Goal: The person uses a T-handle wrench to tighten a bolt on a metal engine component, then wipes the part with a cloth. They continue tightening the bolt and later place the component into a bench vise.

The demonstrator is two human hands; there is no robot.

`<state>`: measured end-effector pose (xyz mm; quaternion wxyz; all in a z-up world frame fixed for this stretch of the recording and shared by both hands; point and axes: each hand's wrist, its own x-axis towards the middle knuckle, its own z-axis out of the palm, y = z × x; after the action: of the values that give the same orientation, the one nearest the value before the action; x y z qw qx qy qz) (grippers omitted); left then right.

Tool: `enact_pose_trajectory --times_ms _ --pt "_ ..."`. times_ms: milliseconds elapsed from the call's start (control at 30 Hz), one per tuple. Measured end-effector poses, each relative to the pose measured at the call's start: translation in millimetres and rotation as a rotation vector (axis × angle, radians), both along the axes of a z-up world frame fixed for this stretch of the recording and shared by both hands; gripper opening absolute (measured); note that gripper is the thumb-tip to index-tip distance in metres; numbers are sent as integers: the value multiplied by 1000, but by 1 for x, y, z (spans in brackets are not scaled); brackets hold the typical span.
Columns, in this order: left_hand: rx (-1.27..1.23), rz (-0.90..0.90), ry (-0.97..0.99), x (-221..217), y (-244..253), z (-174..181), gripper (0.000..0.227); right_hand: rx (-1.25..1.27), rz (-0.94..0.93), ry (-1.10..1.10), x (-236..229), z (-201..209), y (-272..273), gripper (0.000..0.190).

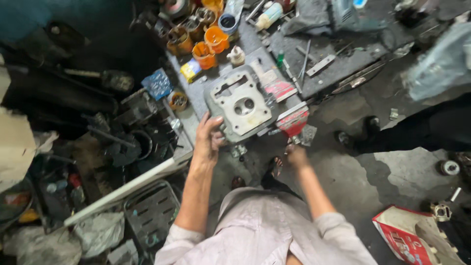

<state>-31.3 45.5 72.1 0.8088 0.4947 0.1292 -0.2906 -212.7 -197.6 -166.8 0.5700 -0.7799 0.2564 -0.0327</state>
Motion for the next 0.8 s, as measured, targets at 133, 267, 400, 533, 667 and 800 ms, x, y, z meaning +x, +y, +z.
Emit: enact_pose_trajectory --times_ms 133,267,400,533,667,800 --pt "-35 2 -35 9 8 -8 95 530 202 72 -27 28 89 23" --pt "-11 -31 -121 13 16 -4 83 268 -134 -284 -50 71 -44 19" --pt "-90 -65 -176 5 17 11 71 234 -463 -212 -20 36 -109 16" --pt "-107 -98 -148 3 11 23 69 -28 103 -3 10 -4 25 13" --pt "-99 -104 -137 3 3 22 68 431 204 13 -16 40 71 10" --pt "-88 -130 -149 6 5 21 66 283 -366 -210 -35 84 -73 9"
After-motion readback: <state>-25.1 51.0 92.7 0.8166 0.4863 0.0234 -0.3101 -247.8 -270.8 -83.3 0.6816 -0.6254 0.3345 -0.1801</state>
